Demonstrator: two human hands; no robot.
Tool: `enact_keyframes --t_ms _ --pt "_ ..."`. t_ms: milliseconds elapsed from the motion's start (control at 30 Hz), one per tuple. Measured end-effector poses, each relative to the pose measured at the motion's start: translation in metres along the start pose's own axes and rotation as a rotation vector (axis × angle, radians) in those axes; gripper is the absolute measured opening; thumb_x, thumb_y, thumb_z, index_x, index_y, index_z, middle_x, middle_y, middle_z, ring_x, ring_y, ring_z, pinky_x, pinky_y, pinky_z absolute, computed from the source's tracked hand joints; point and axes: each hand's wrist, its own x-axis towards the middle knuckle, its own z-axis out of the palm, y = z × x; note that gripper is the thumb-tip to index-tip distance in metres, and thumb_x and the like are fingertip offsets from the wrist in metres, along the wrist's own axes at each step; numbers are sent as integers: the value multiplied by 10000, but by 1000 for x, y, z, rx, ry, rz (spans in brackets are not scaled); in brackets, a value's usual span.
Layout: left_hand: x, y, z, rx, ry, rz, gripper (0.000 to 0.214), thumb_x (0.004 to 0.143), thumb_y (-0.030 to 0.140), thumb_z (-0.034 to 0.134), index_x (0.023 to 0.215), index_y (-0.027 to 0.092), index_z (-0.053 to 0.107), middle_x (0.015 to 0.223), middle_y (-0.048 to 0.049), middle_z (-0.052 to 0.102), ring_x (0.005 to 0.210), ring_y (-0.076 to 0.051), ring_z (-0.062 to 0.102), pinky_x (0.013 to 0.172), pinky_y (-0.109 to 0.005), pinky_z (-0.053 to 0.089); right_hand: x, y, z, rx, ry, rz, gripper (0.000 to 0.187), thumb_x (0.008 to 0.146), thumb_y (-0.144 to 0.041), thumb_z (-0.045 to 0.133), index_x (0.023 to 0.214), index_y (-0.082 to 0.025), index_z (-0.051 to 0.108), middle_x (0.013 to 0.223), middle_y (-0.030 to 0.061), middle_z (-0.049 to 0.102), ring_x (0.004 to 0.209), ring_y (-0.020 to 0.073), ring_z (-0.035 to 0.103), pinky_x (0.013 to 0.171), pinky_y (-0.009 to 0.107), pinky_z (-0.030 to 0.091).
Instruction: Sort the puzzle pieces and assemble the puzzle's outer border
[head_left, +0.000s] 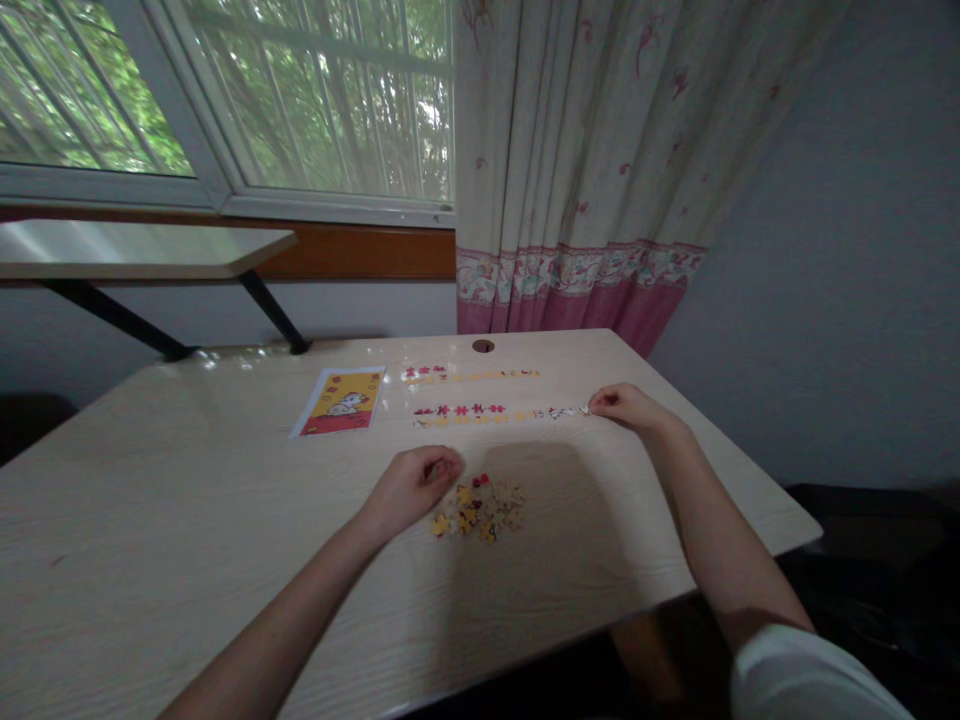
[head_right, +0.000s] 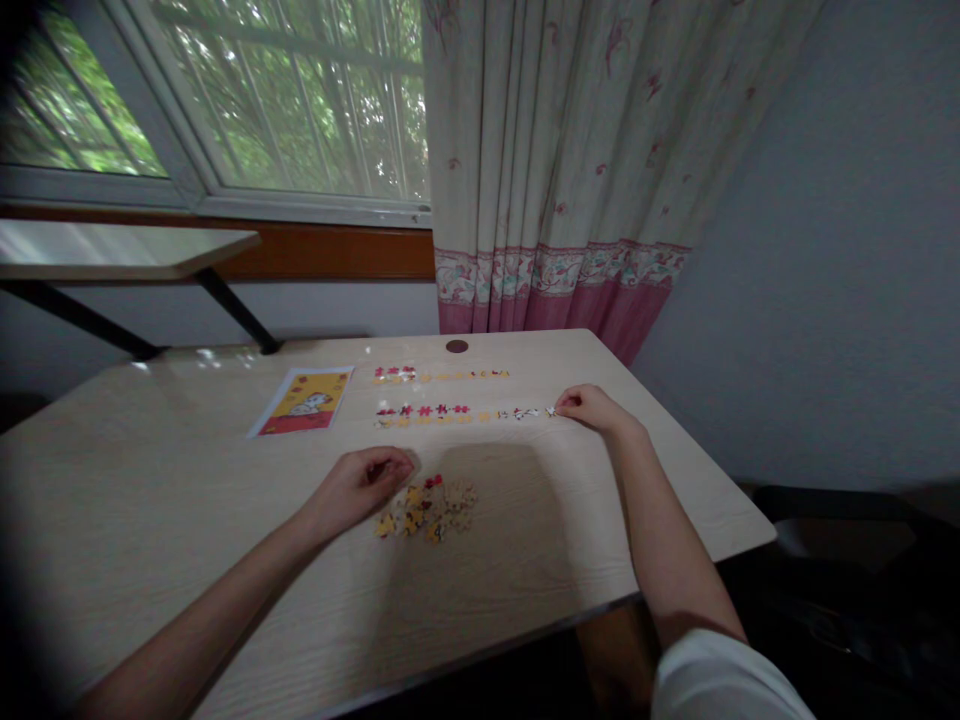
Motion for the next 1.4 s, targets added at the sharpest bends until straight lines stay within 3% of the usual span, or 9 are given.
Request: enact_keyframes --t_ms 267,433,500,567,700,767,900,1100,1400 --pt "0 3 -1 32 3 0 215 807 282 469 780 151 638 623 2 564 553 -115 456 523 -218 339 0 0 -1 -63 14 16 249 696 -329 601 782 -113 692 648 38 603 595 126 499 551 242 375" --pt "-1 5 0 54 0 12 215 811 281 461 779 156 633 637 -1 582 565 -124 483 530 -219 351 -3 -21 6 -161 164 -60 232 757 -312 558 801 -125 689 625 19 584 561 111 479 521 226 355" --pt "-1 7 0 85 -13 20 208 814 264 453 789 159 630 650 -7 594 574 -129 498 532 -219 357 -2 -41 19 -174 184 -157 200 775 -279 553 810 -137 689 657 21 599 579 108 492 533 220 366" --pt "-2 9 -1 141 -28 24 198 807 252 457 803 164 634 681 -16 615 595 -140 519 539 -222 367 -2 -66 40 -164 115 -316 177 787 -235 556 875 -160 690 747 33 628 647 110 531 590 221 402" --pt "-4 13 -3 258 -44 36 198 789 248 477 827 183 660 782 -40 655 689 -177 566 601 -246 405 -9 -116 90 -172 -121 -670 220 815 -215 565 1016 -216 654 880 36 646 796 118 574 744 252 439" --pt "-4 13 -3 282 -48 50 207 796 246 475 842 192 669 831 -47 668 750 -193 581 652 -259 422 -15 -135 109 -191 -106 -705 246 822 -279 575 1048 -209 642 913 51 639 843 134 572 770 263 443" --pt "-3 10 -1 301 -63 78 218 815 236 461 865 206 671 874 -46 675 826 -203 593 720 -269 430 -21 -149 126 -217 -49 -656 190 801 -279 603 958 -197 672 856 44 627 794 137 569 749 261 450" --pt "-3 11 1 322 -85 84 208 814 215 455 839 196 661 840 -48 666 803 -202 591 704 -270 427 -18 -146 129 -137 -69 -595 65 763 -177 627 821 -171 653 821 27 611 794 126 560 745 243 451" --pt "-2 10 4 224 -29 108 198 813 227 475 865 187 662 861 -50 665 794 -189 584 691 -267 427 -21 -152 131 73 31 -450 80 744 -140 615 812 -182 620 750 -12 629 696 98 551 647 211 437"
